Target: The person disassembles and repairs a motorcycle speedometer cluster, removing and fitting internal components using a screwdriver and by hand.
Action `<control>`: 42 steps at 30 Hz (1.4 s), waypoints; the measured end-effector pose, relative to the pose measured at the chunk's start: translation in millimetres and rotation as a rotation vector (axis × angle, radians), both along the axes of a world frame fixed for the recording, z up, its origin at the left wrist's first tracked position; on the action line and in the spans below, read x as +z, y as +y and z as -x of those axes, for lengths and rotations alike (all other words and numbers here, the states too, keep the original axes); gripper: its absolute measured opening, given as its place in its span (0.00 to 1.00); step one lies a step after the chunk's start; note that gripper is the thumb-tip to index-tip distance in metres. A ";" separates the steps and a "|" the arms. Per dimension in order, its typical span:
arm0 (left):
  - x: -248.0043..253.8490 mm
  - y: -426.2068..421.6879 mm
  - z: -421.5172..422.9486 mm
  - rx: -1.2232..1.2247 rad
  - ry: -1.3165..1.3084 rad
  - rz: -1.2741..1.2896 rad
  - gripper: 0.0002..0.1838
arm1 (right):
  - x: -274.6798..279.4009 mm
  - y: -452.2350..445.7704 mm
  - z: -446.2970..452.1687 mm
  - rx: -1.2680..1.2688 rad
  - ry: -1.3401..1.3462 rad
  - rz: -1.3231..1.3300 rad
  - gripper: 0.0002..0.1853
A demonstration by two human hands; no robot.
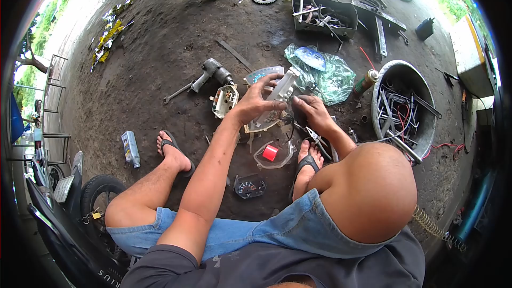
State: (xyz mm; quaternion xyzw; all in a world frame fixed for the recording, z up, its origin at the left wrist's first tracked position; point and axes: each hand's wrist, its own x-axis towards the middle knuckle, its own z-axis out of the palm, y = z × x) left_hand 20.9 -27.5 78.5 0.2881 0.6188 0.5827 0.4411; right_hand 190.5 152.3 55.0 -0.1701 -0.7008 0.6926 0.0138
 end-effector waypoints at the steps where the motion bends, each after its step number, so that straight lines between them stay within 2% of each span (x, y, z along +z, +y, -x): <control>1: 1.6 2.1 1.1 -0.002 0.003 -0.003 0.59 | -2.8 -2.0 1.3 -0.020 0.015 -0.007 0.24; 2: 2.6 2.5 1.3 -0.007 0.010 0.021 0.59 | -6.2 -0.8 3.2 -0.005 0.065 -0.292 0.17; 4: 5.3 2.2 1.3 -0.006 0.039 0.059 0.58 | -1.1 -11.3 -4.7 -0.088 0.314 -0.902 0.12; 8: 8.5 2.6 -2.6 0.033 0.013 0.074 0.59 | -15.8 -7.4 -2.0 -0.085 0.399 -0.993 0.12; 9: 8.3 3.0 -1.8 0.020 0.029 0.063 0.59 | -21.4 -8.2 -2.3 -0.088 0.288 -0.917 0.12; 11: 7.6 2.0 -1.8 -0.006 0.038 0.044 0.58 | -11.7 -1.7 -0.9 -0.011 0.100 -0.446 0.17; 12: 7.2 1.6 -2.0 -0.007 0.036 0.042 0.58 | -15.1 3.5 0.1 0.023 0.026 -0.032 0.22; 14: 7.4 0.9 -3.8 -0.010 0.014 0.005 0.57 | -14.1 2.9 -3.8 0.037 -0.041 0.245 0.25; 15: 7.8 1.5 -3.5 -0.009 0.014 0.004 0.57 | -15.5 1.6 -3.4 0.014 -0.007 0.051 0.23; 17: 9.6 2.1 -4.2 -0.003 0.009 0.018 0.56 | 0.4 -1.8 -6.9 0.036 0.033 -0.544 0.17; 18: 10.9 1.8 -4.4 -0.001 0.009 0.018 0.56 | -1.4 -6.2 -10.0 -0.025 0.245 -0.749 0.13; 19: 11.6 1.8 -4.6 0.000 0.030 0.037 0.56 | -6.0 -7.5 -11.2 -0.024 0.245 -0.749 0.13; 21: 12.6 3.4 -4.8 -0.001 0.054 0.055 0.56 | -16.0 -8.1 -11.2 -0.078 0.358 -0.945 0.14; 22: 11.7 3.9 -6.2 -0.002 0.057 0.059 0.57 | -15.3 -10.1 -9.5 -0.112 0.379 -0.906 0.11; 24: 10.9 2.5 -7.3 -0.001 0.060 0.065 0.57 | -11.2 -5.6 -8.7 -0.035 0.084 -0.520 0.13; 25: 10.8 1.6 -7.0 -0.012 0.032 0.052 0.58 | -13.2 -2.4 -7.7 -0.029 0.097 -0.242 0.18; 27: 10.4 1.0 -6.5 -0.023 0.002 0.038 0.58 | -17.6 1.1 -8.9 -0.021 -0.012 0.066 0.19; 28: 11.3 0.6 -6.4 -0.034 0.005 0.059 0.58 | -14.7 2.7 -10.3 0.015 -0.040 0.060 0.18; 30: 13.4 0.6 -6.2 -0.042 0.008 0.080 0.58 | -9.5 2.4 -10.1 0.047 0.012 -0.431 0.16; 31: 13.4 1.0 -6.2 -0.034 0.017 0.085 0.58 | -7.5 -10.1 -12.6 -0.075 0.226 -0.589 0.14; 32: 13.4 1.2 -6.9 -0.027 0.026 0.091 0.58 | -8.4 -14.0 -13.6 -0.074 0.225 -0.589 0.14; 34: 14.5 1.9 -7.6 -0.033 0.023 0.086 0.58 | -11.3 -17.7 -14.0 -0.143 0.364 -0.817 0.11; 36: 16.5 1.8 -6.5 -0.038 0.025 0.084 0.57 | -12.0 -17.5 -12.8 -0.166 0.416 -0.815 0.12; 38: 18.2 0.4 -5.0 -0.070 0.020 0.070 0.57 | -6.9 -10.9 -11.2 -0.061 0.091 -0.418 0.15; 39: 19.0 -0.1 -4.7 -0.070 0.020 0.070 0.57 | -3.5 -3.2 -8.8 0.017 -0.016 -0.112 0.17; 42: 18.3 0.2 -2.8 -0.080 0.021 0.041 0.56 | -6.1 -0.2 -6.6 0.038 0.053 -0.174 0.19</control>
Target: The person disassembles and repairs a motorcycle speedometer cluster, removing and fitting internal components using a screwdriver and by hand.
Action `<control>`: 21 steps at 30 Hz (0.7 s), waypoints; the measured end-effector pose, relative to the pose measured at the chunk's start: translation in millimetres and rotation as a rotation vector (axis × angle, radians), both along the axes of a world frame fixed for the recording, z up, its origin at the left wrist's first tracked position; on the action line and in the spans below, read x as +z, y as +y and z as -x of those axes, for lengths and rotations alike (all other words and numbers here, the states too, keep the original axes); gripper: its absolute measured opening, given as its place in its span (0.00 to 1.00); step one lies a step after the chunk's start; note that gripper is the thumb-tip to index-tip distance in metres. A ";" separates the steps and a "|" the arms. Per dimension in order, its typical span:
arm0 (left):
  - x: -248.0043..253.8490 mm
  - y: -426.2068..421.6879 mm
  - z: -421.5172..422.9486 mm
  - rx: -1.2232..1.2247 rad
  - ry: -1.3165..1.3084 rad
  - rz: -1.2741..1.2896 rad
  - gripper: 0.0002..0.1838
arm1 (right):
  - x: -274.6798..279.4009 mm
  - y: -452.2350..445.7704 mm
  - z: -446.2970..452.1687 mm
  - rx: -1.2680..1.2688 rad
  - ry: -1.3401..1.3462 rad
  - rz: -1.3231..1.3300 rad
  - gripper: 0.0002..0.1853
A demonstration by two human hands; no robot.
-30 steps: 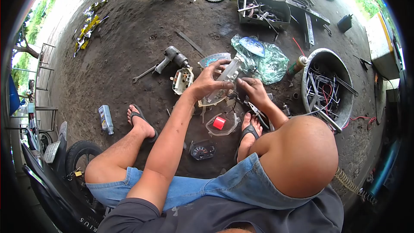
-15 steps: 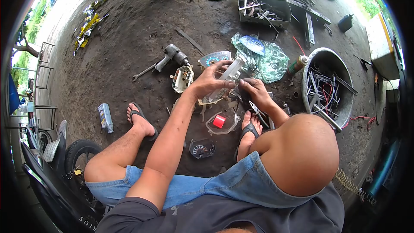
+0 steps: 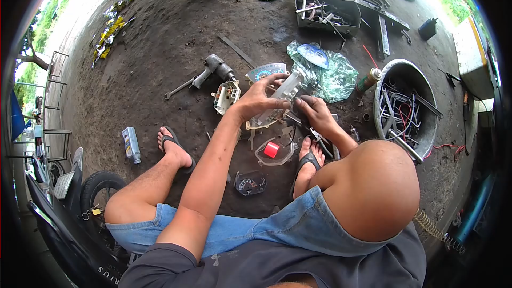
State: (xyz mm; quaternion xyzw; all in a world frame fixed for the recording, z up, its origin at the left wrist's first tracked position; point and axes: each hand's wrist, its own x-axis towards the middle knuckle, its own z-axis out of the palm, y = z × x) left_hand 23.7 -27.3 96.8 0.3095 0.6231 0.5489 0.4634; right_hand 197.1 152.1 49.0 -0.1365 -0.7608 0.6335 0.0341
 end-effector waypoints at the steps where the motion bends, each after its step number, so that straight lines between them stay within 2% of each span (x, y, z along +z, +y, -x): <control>1: 2.1 0.1 -1.6 0.017 0.003 0.009 0.56 | 7.7 -7.2 -1.0 -0.063 0.068 -0.256 0.15; 3: 3.1 0.7 -2.8 0.034 0.006 0.017 0.56 | 13.5 -21.5 -5.1 -0.157 0.281 -0.589 0.11; 4: 3.1 0.9 -2.9 0.035 0.008 0.018 0.56 | 8.0 -23.3 -5.7 -0.166 0.292 -0.682 0.09; 6: 3.0 1.5 -1.4 0.037 0.011 0.021 0.56 | -1.2 -20.5 -8.0 -0.158 0.291 -0.635 0.08; 8: 3.8 2.0 -0.6 -0.015 -0.013 0.092 0.64 | -5.0 -20.3 -7.0 -0.163 0.289 -0.510 0.11; 9: 4.3 0.4 -1.3 -0.015 -0.015 0.095 0.64 | -6.2 -15.1 -6.2 -0.164 0.287 -0.508 0.11; 11: 0.6 -2.6 -0.1 -0.029 -0.092 0.040 0.64 | -5.1 -1.0 -4.8 0.009 -0.134 0.249 0.20; 12: -3.6 -2.3 1.1 -0.040 -0.094 0.041 0.64 | -5.7 -0.6 -5.0 0.008 -0.134 0.248 0.20; 14: -2.0 -1.1 -0.5 -0.018 -0.075 0.053 0.63 | 0.3 -4.7 -1.7 -0.014 -0.042 0.072 0.22; 15: -1.5 -0.8 -1.6 0.004 -0.058 0.065 0.63 | 3.7 -8.0 -3.2 -0.041 -0.011 -0.256 0.18; 17: 1.4 0.1 -0.7 0.003 -0.050 0.077 0.63 | 6.1 -23.0 -5.6 -0.185 0.293 -0.532 0.12; 18: 3.2 0.6 -0.3 0.001 -0.040 0.090 0.63 | -2.7 -23.1 -8.1 -0.187 0.269 -0.629 0.11; 21: -0.5 1.6 0.5 -0.005 -0.037 0.084 0.64 | -5.5 -20.8 -6.8 -0.158 0.300 -0.564 0.11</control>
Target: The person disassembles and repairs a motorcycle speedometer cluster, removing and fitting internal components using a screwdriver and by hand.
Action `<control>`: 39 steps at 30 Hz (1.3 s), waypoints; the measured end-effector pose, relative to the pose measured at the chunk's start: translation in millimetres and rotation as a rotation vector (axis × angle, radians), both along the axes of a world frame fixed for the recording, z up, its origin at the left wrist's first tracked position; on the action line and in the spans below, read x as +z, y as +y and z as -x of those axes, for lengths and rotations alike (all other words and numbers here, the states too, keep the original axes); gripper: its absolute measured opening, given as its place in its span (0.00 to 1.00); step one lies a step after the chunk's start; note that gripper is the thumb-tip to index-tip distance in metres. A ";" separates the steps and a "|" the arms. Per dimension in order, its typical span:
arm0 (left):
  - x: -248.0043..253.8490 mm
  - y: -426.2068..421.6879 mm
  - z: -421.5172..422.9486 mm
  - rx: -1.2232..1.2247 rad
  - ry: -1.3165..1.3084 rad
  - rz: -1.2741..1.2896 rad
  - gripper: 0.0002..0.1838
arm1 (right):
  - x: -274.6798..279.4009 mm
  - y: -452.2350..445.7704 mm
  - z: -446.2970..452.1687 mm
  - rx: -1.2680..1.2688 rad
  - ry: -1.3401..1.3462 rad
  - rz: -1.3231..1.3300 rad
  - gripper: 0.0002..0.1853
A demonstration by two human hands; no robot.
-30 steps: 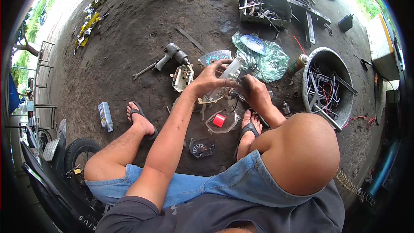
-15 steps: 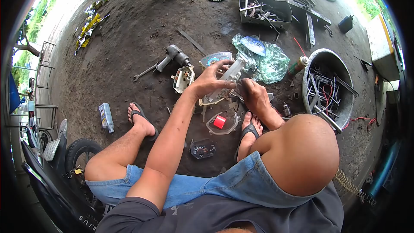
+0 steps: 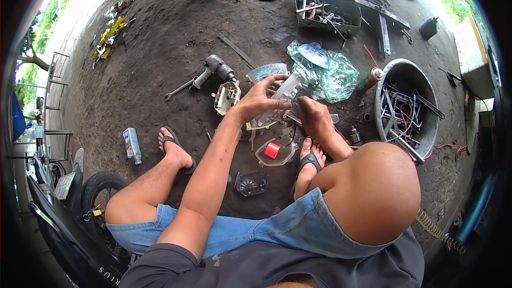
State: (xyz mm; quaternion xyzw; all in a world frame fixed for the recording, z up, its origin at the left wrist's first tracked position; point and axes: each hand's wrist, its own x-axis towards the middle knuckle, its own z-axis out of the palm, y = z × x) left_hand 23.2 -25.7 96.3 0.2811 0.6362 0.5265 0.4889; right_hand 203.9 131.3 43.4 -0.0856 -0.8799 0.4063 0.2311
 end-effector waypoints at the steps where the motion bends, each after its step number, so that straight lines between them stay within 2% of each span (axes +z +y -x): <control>1: -1.2 -1.0 0.5 -0.001 -0.001 0.002 0.64 | -1.7 -0.5 1.2 -0.023 -0.084 0.190 0.12; 3: -2.5 -2.3 0.9 -0.006 -0.052 -0.058 0.64 | 3.3 17.4 2.8 0.132 -0.412 0.797 0.17; 4: -3.6 -1.6 -0.5 -0.008 -0.055 -0.058 0.64 | 11.2 19.4 0.6 0.143 -0.458 0.929 0.20; 5: -4.3 -0.5 -1.4 0.005 -0.010 -0.070 0.61 | 10.8 18.0 1.2 0.143 -0.457 0.927 0.20; 7: -4.0 -0.5 -3.0 0.020 0.032 -0.079 0.58 | 6.9 8.3 1.5 0.017 -0.216 0.354 0.14; 8: -2.7 0.4 -3.1 0.035 0.030 -0.063 0.58 | 5.2 2.5 -0.1 -0.014 -0.086 0.190 0.12; 9: -1.6 1.0 -3.4 0.050 0.027 -0.046 0.58 | 3.7 -1.3 -1.5 -0.013 -0.086 0.190 0.12; 11: -4.2 1.5 -2.9 0.050 0.032 -0.057 0.59 | 9.0 -8.6 -1.1 -0.120 0.103 -0.042 0.10; 13: -4.2 1.8 -3.3 0.045 0.035 -0.065 0.59 | 6.1 -8.9 -3.4 -0.132 0.059 -0.052 0.10; 15: -1.2 1.8 -4.3 0.035 0.045 -0.070 0.59 | 8.1 -4.3 -3.6 -0.036 -0.028 0.161 0.14; 16: -0.6 0.6 -3.3 0.036 0.044 -0.069 0.59 | 6.0 4.0 -4.9 0.017 -0.215 0.241 0.16; 18: 1.4 -1.0 0.1 -0.029 0.000 -0.029 0.63 | -5.3 15.8 -2.5 0.108 -0.290 0.445 0.19; 19: 0.1 -0.7 -0.9 -0.029 -0.001 -0.030 0.63 | -1.0 20.1 -2.7 0.174 -0.387 0.682 0.19; 20: -1.1 -0.4 -1.7 -0.024 -0.011 -0.036 0.63 | 2.5 20.4 -3.0 0.173 -0.386 0.681 0.19; 22: 1.5 0.1 -2.6 -0.017 -0.020 -0.039 0.63 | 6.7 15.3 -2.4 0.106 -0.261 0.340 0.20; 23: 5.1 0.9 -3.8 -0.007 -0.019 -0.027 0.63 | 7.9 8.5 -4.1 0.035 -0.179 0.152 0.16; 24: 9.0 2.3 -4.3 0.004 -0.016 -0.016 0.63 | 8.5 4.0 -3.9 0.036 -0.178 0.152 0.16; 26: 6.4 2.4 -4.8 0.019 0.001 -0.043 0.60 | 8.6 -2.2 -3.6 -0.070 0.059 -0.055 0.13; 28: 8.2 3.2 -3.8 0.028 0.018 -0.070 0.57 | 6.8 -0.8 -3.5 -0.063 0.098 -0.038 0.11; 30: 14.9 1.7 -0.6 -0.055 0.066 0.015 0.63 | 9.9 7.5 -3.6 0.044 -0.190 0.201 0.14; 33: 9.9 -1.4 1.3 -0.064 0.005 -0.037 0.62 | 4.9 21.6 -1.5 0.174 -0.410 0.843 0.18; 34: 7.4 -1.3 1.2 -0.064 0.005 -0.037 0.62 | 5.8 20.1 1.3 0.190 -0.334 0.726 0.19; 35: 4.8 -1.0 1.0 -0.051 0.025 -0.021 0.61 | 7.5 19.0 0.5 0.190 -0.334 0.727 0.19; 37: 2.8 -0.8 0.2 -0.036 0.047 -0.005 0.60 | 13.4 12.6 -0.9 0.119 -0.241 0.044 0.12; 38: 3.1 -0.5 -1.1 -0.012 0.060 0.003 0.59 | 13.1 5.9 -2.4 0.088 -0.101 -0.040 0.09; 39: 3.6 0.5 -1.9 0.011 0.074 0.010 0.57 | 9.8 3.8 -4.8 0.086 -0.101 -0.041 0.09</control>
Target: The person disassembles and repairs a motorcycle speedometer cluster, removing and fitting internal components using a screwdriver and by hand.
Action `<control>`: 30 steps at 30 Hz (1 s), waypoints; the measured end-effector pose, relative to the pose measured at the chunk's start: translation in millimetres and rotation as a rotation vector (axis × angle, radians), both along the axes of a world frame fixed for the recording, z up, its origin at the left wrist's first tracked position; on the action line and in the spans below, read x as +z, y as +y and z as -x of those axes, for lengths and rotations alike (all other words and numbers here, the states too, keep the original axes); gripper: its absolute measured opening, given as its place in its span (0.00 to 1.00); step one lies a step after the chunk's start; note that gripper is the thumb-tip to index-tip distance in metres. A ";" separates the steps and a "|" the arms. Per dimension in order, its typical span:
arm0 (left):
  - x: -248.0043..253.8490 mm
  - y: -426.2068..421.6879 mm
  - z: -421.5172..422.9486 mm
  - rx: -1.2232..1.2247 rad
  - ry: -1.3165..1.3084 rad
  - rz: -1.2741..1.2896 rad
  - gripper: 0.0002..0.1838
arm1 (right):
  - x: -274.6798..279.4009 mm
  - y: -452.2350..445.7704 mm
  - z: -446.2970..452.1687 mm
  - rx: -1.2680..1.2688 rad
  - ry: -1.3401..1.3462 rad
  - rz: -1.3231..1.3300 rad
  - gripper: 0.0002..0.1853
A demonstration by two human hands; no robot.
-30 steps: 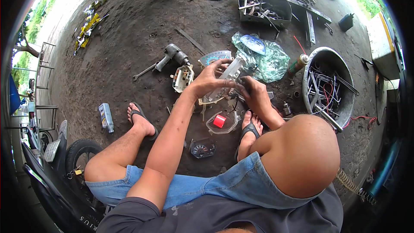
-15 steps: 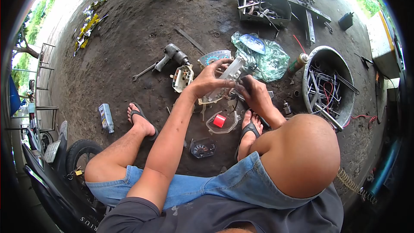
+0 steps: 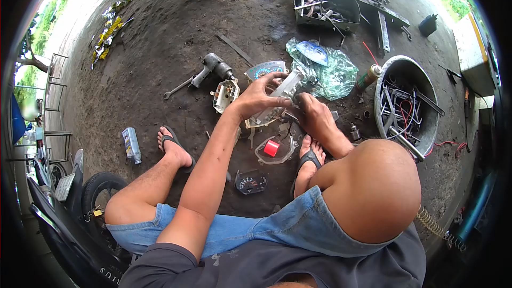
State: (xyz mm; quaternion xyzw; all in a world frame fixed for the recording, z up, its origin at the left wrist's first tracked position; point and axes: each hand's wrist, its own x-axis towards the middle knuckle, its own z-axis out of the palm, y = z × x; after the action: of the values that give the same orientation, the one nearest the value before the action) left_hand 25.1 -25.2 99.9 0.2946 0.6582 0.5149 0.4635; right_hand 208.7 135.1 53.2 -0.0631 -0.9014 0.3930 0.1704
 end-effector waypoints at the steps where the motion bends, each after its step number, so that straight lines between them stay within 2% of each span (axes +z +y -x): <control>1: -0.5 0.7 0.1 -0.001 0.001 0.000 0.57 | -4.2 -2.5 -1.2 -0.033 0.006 -0.071 0.09; 2: -1.1 1.0 0.1 -0.007 -0.007 -0.011 0.57 | -8.4 -4.3 -1.6 -0.066 0.011 -0.141 0.10; 3: -1.6 0.9 0.7 -0.011 -0.013 -0.022 0.57 | -12.6 -3.7 0.1 -0.071 0.040 -0.103 0.10; 5: 3.6 -0.8 1.3 -0.033 -0.024 -0.020 0.57 | -6.3 0.7 1.7 -0.023 0.009 0.104 0.13; 6: 6.7 -0.9 1.9 -0.055 -0.032 -0.023 0.58 | -2.3 6.8 3.4 0.017 -0.077 0.305 0.16; 8: 3.6 -3.5 1.8 -0.036 -0.050 -0.040 0.58 | 1.7 19.1 7.7 0.095 -0.434 1.025 0.21; 9: 1.8 -4.3 0.8 -0.018 -0.072 -0.053 0.59 | 4.0 22.9 6.3 0.122 -0.494 1.145 0.24; 11: -1.4 -0.1 2.2 0.000 -0.042 -0.046 0.59 | -0.7 13.3 12.5 0.080 -0.277 0.830 0.23; 12: -3.9 -1.0 1.4 0.022 -0.022 -0.032 0.59 | -2.0 13.2 11.2 0.029 -0.193 0.334 0.17; 14: -0.1 0.2 1.0 0.025 -0.007 -0.015 0.59 | -1.6 0.1 5.7 -0.069 -0.024 -0.143 0.12; 18: 3.9 0.9 3.6 0.011 -0.035 0.045 0.61 | -13.3 0.3 9.7 -0.048 0.029 -0.075 0.10; 19: 3.3 0.8 3.5 -0.011 -0.020 0.044 0.61 | -10.1 1.9 10.6 -0.017 0.071 0.015 0.10; 21: 4.3 -2.3 5.9 -0.020 -0.041 0.031 0.62 | -2.1 6.9 10.3 -0.006 -0.165 0.414 0.16; 22: 4.4 -3.3 5.7 -0.013 -0.068 0.010 0.62 | 9.0 11.5 10.5 0.018 -0.362 0.843 0.18; 25: 2.6 -1.4 4.3 0.002 -0.099 -0.009 0.62 | 9.3 15.7 9.7 0.047 -0.288 0.762 0.18; 26: 1.1 -1.3 4.2 0.002 -0.111 -0.009 0.61 | 1.0 17.6 11.5 0.042 -0.215 0.418 0.15; 28: 1.0 -1.0 5.2 0.002 -0.094 0.007 0.60 | -4.6 7.6 7.3 0.015 0.082 -0.076 0.12; 30: 2.8 1.0 3.4 0.001 -0.079 0.018 0.60 | -3.6 5.9 3.9 0.002 0.005 -0.105 0.10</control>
State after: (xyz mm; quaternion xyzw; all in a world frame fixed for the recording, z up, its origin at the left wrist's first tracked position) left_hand 21.7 -24.2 102.8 0.2695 0.6442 0.5206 0.4912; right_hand 204.7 141.0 49.6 -0.0525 -0.9203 0.3457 0.1754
